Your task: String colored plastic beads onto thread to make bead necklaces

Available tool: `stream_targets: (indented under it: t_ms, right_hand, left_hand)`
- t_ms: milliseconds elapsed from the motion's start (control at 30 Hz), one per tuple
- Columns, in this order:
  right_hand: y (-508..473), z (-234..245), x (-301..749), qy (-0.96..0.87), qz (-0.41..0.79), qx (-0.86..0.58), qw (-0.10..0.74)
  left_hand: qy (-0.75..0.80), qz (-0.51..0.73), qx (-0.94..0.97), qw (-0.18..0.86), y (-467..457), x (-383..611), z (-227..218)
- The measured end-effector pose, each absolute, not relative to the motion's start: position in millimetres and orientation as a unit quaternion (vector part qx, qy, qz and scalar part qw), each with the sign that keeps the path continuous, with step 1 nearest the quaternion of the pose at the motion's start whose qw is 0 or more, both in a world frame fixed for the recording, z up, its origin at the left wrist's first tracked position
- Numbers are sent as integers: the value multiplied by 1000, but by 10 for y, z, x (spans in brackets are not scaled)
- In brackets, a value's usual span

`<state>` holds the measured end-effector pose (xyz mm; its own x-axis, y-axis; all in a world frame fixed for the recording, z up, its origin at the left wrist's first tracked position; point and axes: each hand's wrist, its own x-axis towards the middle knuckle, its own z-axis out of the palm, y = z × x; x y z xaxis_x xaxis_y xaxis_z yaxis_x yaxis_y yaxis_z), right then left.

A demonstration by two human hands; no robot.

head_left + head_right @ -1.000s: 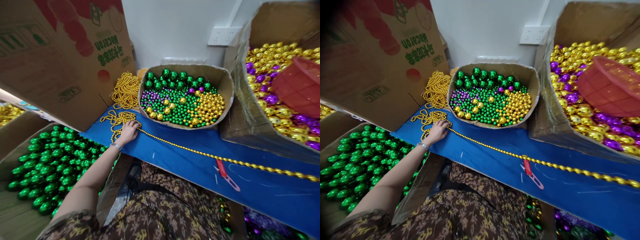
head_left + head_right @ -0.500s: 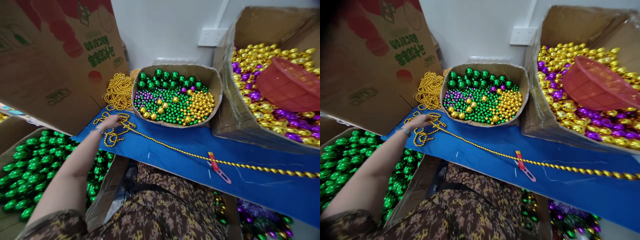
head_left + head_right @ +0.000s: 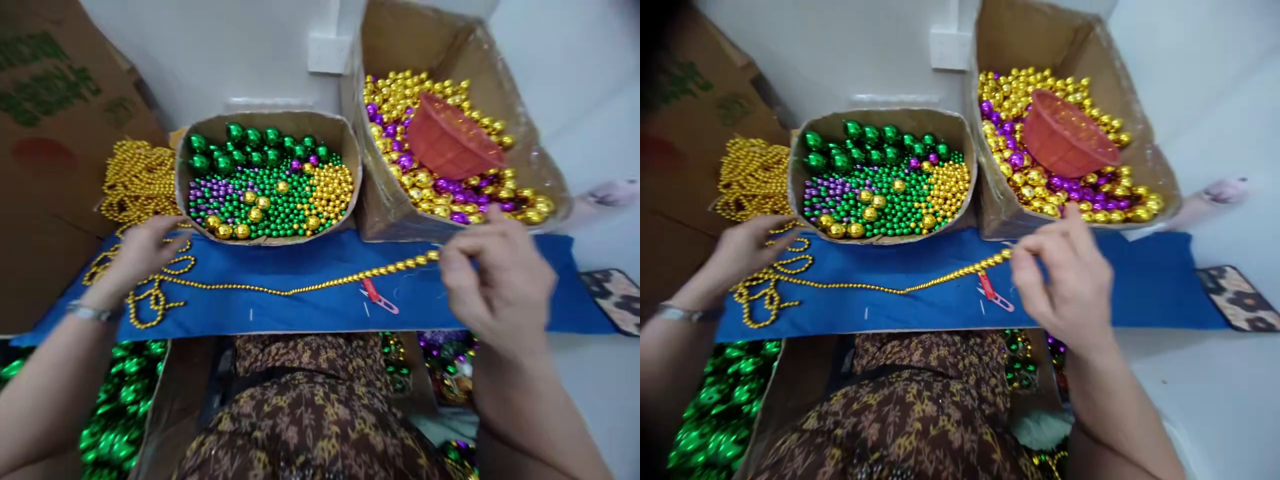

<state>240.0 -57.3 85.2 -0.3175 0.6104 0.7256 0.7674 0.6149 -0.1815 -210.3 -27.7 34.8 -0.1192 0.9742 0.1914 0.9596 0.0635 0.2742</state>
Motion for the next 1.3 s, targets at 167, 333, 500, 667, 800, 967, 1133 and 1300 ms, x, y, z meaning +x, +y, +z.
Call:
stream_targets:
  t_ms: [167, 333, 500, 667, 800, 967, 1133, 1300]
  right_hand:
    - [-463, 991, 2064, -863, -73, -378, 327]
    - [-449, 989, 2256, -873, -75, -398, 272]
    - [-296, 796, 2618, -849, -77, -456, 255]
    - [-208, 337, 2850, -797, -72, -516, 305]
    - [-384, -219, 2746, -811, -54, -521, 260]
    - [-724, -879, 2559, -816, -13, -557, 154]
    - [-852, -1162, 2537, -799, 13, -593, 98]
    - [-847, -1188, 2521, -797, 13, -600, 66]
  left_hand:
    - [384, 236, 807, 382, -361, -654, -136]
    - [281, 139, 735, 601, -359, -132, -485]
    - [372, 100, 706, 595, -292, -690, -433]
    - [524, 129, 694, 477, -386, -1461, -80]
    - [578, 132, 729, 342, -600, -1833, 20]
    - [556, 79, 779, 280, -889, -1891, -338]
    - [566, 61, 774, 277, -1067, -1777, -676]
    - [563, 79, 786, 244, -1103, -1772, -796]
